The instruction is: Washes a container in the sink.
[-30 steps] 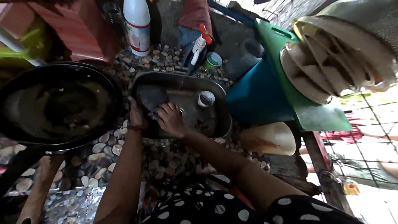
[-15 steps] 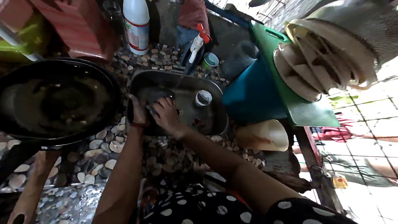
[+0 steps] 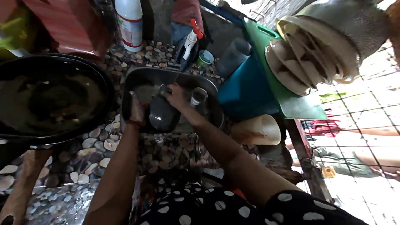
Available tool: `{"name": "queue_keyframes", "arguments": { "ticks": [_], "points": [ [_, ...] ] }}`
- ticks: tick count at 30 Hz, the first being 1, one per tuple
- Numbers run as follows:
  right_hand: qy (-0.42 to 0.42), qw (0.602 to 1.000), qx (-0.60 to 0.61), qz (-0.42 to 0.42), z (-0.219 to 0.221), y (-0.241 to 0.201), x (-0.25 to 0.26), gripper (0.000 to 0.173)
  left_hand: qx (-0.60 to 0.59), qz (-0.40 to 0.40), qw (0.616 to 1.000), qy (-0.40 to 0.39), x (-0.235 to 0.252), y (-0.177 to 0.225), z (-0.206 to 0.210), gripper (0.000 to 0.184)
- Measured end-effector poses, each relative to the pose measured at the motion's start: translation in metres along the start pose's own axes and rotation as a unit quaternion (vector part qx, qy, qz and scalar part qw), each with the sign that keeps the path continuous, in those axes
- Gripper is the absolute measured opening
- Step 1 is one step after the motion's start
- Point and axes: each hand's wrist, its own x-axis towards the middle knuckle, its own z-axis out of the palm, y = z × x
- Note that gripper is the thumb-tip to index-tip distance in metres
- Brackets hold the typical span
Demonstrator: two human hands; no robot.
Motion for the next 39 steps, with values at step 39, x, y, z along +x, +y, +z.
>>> {"name": "queue_keyframes", "arguments": {
  "ticks": [39],
  "points": [
    [0.037,0.994,-0.054,-0.091,-0.002,0.007,-0.048,0.029,0.236,0.049,0.968,-0.077,0.019,-0.013,0.001,0.061]
  ]
}}
